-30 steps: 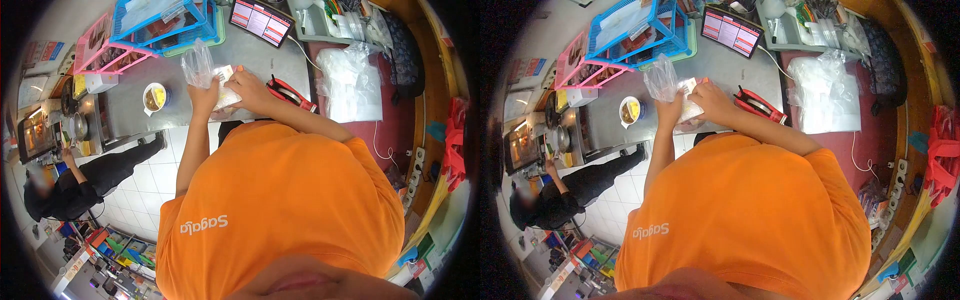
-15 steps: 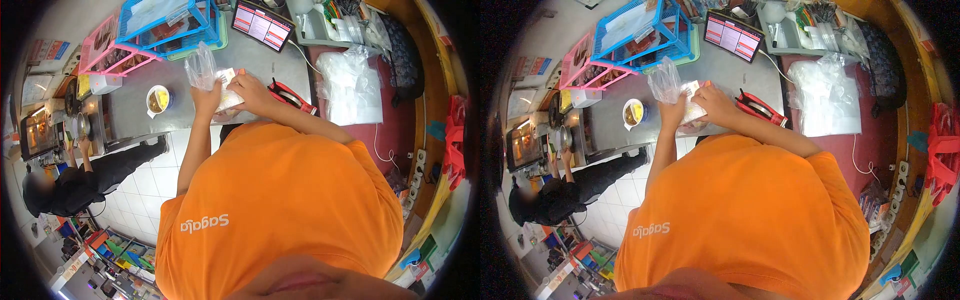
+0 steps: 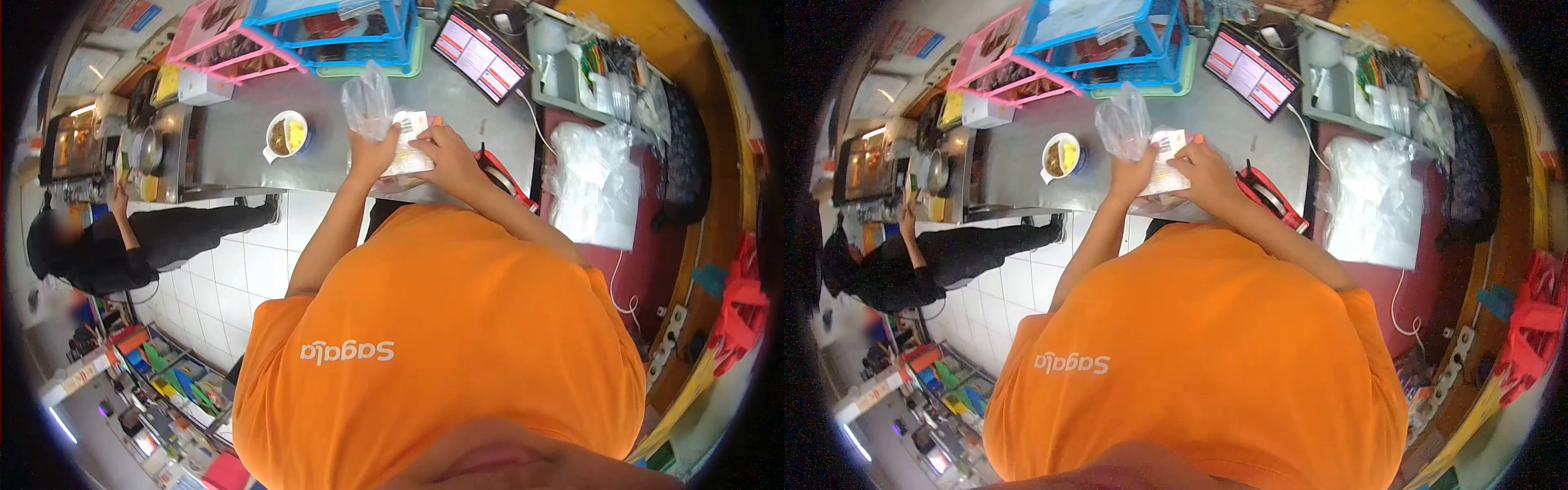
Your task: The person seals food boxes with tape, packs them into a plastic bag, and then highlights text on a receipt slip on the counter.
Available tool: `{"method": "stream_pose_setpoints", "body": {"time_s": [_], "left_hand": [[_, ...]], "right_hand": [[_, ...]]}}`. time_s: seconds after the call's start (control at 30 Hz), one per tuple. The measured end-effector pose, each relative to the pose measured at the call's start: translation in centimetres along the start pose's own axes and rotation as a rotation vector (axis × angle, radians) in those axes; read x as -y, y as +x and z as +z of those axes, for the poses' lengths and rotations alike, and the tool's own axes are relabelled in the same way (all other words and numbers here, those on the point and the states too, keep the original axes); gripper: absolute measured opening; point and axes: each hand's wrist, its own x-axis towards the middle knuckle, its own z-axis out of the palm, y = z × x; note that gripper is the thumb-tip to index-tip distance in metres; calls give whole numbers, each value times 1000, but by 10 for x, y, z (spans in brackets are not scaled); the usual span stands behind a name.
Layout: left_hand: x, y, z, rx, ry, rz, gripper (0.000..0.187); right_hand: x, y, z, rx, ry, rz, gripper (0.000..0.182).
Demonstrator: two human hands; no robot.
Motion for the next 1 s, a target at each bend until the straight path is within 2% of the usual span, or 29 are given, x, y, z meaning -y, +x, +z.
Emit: {"method": "stream_pose_setpoints", "body": {"time_s": [0.17,0.33,0.47,0.57,0.67,0.73,0.77,0.83,0.93,1.0], "left_hand": [[-4,-1,1,-82,-5,-16,38],[0,-1,1,-39,51,15,41],[4,3,-1,-73,39,33,43],[-7,13,-14,32,26,-72,44],[3,22,-14,30,87,-40,48],[3,25,-14,59,150,-49,38],[4,27,-15,56,149,-49,38],[-5,31,-19,134,235,-61,44],[-16,38,-22,151,308,-49,53],[-17,46,-23,197,393,-101,56]], "right_hand": [[2,3,0,17,-16,32,46],[5,4,-3,-34,-125,-37,50],[4,2,-1,49,-145,14,55],[4,5,-2,53,-106,7,58],[-2,12,-1,47,-119,5,52],[-10,18,1,14,-120,-34,38],[-14,22,1,16,-120,-36,38],[-20,29,2,52,163,108,26],[-29,38,7,13,100,35,21],[-31,41,9,8,120,70,20]]}}
